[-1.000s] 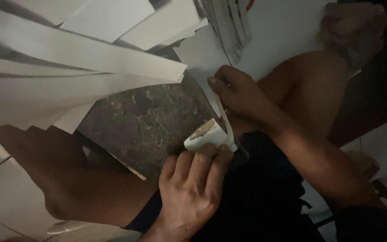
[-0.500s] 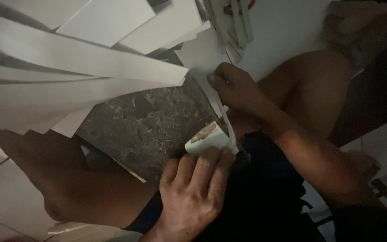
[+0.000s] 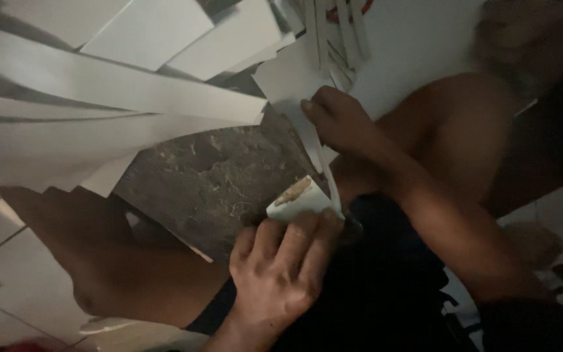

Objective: The person sits on the floor and repeatedly rolls thin white paper strips around a small cylindrical tool to form tight rolls. They place the finished rolls on the floor beside them. A pair of scissors is visible nearby.

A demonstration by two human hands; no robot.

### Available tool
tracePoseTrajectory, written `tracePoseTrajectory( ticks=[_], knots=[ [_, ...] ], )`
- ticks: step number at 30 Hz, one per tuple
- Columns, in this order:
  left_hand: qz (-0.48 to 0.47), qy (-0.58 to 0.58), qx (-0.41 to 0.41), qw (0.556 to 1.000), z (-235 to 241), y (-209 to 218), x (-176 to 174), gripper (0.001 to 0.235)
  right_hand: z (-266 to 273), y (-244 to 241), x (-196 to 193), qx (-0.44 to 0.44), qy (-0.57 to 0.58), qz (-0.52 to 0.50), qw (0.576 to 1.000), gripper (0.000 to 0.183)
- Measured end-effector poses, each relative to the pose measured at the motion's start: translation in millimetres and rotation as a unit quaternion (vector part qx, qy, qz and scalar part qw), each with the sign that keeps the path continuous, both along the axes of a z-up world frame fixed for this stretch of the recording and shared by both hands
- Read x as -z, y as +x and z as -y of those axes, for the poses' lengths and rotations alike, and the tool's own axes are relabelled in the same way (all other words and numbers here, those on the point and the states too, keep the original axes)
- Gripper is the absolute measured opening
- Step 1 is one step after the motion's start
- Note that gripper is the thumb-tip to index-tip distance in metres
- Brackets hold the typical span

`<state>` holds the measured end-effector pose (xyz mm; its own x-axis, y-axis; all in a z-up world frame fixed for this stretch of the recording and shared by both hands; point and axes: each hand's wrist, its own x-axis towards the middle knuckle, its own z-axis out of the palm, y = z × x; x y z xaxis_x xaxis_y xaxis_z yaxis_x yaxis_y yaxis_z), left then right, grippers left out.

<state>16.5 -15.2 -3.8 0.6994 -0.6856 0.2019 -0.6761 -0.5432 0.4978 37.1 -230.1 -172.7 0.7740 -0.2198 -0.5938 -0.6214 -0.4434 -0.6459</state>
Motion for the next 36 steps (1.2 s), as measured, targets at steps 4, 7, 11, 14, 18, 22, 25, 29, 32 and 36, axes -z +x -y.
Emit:
tracePoseTrajectory(
  ticks=[4,7,11,14,18,22,25,29,32,36],
  knots=[
    [0.005,-0.003,0.010,1.000,0.2,1.5,-3.0,0.025,4.0,5.1,6.0,0.010,-0.004,-0.035,0.999,0.042],
    [0.012,-0.014,0.015,1.000,3.8,2.2,-10.7,0.029,8.2,7.5,3.0,0.046,0.029,-0.039,0.998,0.043],
    [0.026,-0.019,0.016,0.999,6.7,2.1,-16.3,0.032,20.1,3.9,-2.9,0.131,0.121,0.010,0.984,0.045],
    [0.047,-0.027,0.009,0.999,7.4,-2.0,-16.4,0.031,41.5,4.4,-14.2,0.182,0.129,0.032,0.974,0.033],
    [0.067,-0.052,-0.002,0.996,6.7,-7.9,-13.8,0.029,81.9,-21.0,-57.1,0.271,0.194,0.159,0.929,0.018],
    [0.037,-0.048,-0.005,0.998,0.8,-12.5,-10.6,0.030,106.0,-63.8,-113.9,0.305,0.276,0.328,0.851,0.012],
    [-0.033,-0.088,-0.063,0.994,-1.2,-17.9,-11.1,0.029,98.5,-110.3,-157.7,0.265,0.298,0.434,0.808,0.007],
    [-0.329,-0.311,-0.106,0.886,-0.9,-29.9,-18.0,0.050,73.1,-158.9,-194.2,0.034,0.203,0.593,0.779,0.011],
    [-0.437,-0.420,-0.131,0.785,-6.5,-34.9,-30.6,0.056,39.2,-190.7,-201.7,0.060,0.182,0.544,0.817,0.012],
    [-0.476,-0.466,-0.148,0.731,-16.7,-34.3,-52.7,0.042,23.8,-198.6,-201.2,0.130,0.165,0.478,0.853,0.015]
  ],
)
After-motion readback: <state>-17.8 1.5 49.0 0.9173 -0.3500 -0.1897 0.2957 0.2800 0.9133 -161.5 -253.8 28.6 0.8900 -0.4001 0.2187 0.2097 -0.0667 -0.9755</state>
